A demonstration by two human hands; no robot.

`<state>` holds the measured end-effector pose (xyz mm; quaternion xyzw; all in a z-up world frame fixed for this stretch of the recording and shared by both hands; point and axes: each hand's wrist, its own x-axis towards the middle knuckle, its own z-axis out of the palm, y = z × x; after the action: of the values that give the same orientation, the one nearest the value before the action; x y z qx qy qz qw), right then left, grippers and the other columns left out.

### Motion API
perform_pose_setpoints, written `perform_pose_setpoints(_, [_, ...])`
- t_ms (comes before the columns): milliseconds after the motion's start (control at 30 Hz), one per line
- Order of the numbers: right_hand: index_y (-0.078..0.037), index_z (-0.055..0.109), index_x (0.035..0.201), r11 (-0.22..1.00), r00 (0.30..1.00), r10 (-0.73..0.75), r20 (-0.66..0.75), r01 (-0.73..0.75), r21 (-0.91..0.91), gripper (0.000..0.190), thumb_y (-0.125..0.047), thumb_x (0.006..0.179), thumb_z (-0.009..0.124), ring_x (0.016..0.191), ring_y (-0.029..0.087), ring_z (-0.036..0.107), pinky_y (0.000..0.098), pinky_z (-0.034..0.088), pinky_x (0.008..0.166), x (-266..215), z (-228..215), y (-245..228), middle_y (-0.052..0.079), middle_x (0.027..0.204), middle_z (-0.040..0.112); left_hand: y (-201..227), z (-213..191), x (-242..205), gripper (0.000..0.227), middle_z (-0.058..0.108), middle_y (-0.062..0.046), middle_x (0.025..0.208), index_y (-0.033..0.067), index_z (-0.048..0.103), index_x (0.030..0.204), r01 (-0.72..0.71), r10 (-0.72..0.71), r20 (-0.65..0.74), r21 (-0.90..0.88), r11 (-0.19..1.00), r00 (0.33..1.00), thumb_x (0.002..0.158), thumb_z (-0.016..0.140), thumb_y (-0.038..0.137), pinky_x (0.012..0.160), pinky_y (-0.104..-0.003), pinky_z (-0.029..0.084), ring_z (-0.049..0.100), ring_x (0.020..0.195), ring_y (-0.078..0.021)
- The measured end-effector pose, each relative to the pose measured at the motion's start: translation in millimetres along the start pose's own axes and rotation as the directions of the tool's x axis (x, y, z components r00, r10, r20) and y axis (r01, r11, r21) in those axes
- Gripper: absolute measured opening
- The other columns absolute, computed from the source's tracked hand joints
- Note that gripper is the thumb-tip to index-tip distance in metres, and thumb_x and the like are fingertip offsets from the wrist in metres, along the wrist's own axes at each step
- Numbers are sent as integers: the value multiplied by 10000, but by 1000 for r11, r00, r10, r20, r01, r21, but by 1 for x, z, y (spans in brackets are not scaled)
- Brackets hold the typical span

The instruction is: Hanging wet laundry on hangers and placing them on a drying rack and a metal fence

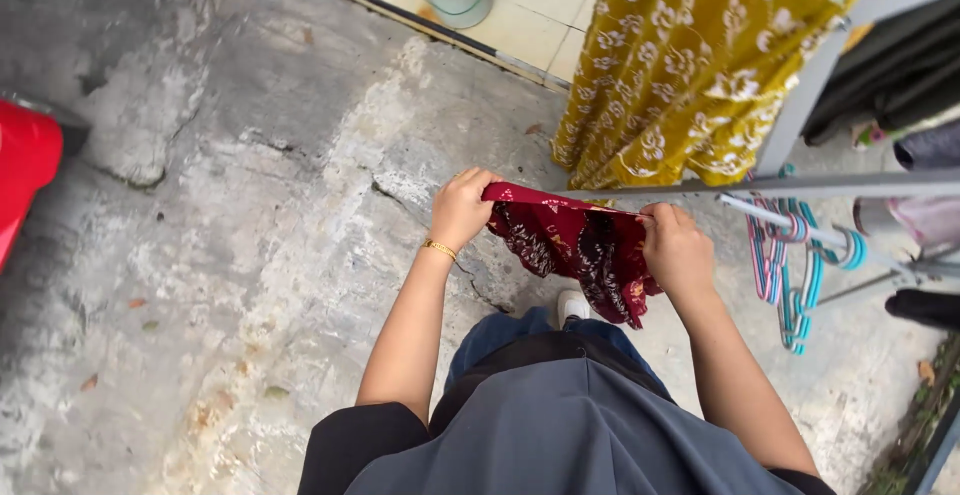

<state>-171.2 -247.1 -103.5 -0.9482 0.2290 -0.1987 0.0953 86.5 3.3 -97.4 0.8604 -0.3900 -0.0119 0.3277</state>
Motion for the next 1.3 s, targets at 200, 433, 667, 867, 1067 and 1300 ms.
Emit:
perform_pose_setpoints(200, [-204, 665, 1086, 985, 985, -168, 40, 167, 32, 128, -332, 1078, 671, 834, 261, 731, 402, 596, 715, 89, 60, -10, -4, 881, 652, -30, -32, -3, 236, 699, -25, 966, 243, 691, 1057, 315, -308, -87, 78, 946, 947, 836, 696, 161, 862, -471, 576, 706, 981, -320])
perform_pose_setpoints(433, [-202, 699, 1048, 879, 853, -449, 267, 368, 303, 230, -414, 962, 722, 853, 291, 737, 437, 595, 752, 209, 80, -124, 35, 838, 682, -105, -95, -9, 178, 736, -124, 997, 190, 673, 1077, 652, -655, -64, -70, 755, 753, 914, 613, 148, 871, -530, 559, 703, 1011, -408])
perform_pose_setpoints(667, [-193, 702, 985, 872, 775, -475, 417, 350, 343, 184, -374, 955, 695, 851, 311, 734, 428, 588, 746, 335, 169, -264, 34, 825, 662, -244, -138, 24, 124, 720, -261, 898, 77, 678, 1019, 692, -790, -33, -462, 555, 612, 946, 578, 70, 806, -513, 548, 696, 961, -467])
perform_pose_setpoints(867, [-203, 705, 1031, 868, 804, -437, 403, 260, 423, 149, -319, 940, 727, 982, 351, 718, 474, 578, 836, 462, 236, -370, 66, 915, 707, -319, -228, 83, 79, 729, -188, 844, 107, 706, 993, 650, -767, -12, -522, 553, 642, 917, 691, 91, 748, -428, 565, 725, 869, -347])
perform_pose_setpoints(1067, [-169, 740, 997, 790, 850, -422, 317, 173, 588, 72, -223, 956, 763, 921, 339, 727, 414, 572, 823, 525, 275, -434, 60, 867, 706, -362, -292, 146, 221, 784, -130, 1036, 198, 757, 1146, 581, -608, 55, -376, 722, 792, 929, 722, 179, 881, -442, 582, 719, 1055, -365])
perform_pose_setpoints(1300, [-105, 766, 964, 707, 837, -411, 362, 42, 706, 54, -156, 948, 759, 901, 368, 735, 422, 570, 830, 626, 355, -471, 123, 835, 724, -457, -313, 253, 215, 774, -129, 1032, 124, 752, 1174, 449, -592, -217, -469, 761, 776, 966, 704, 99, 900, -432, 571, 727, 1035, -337])
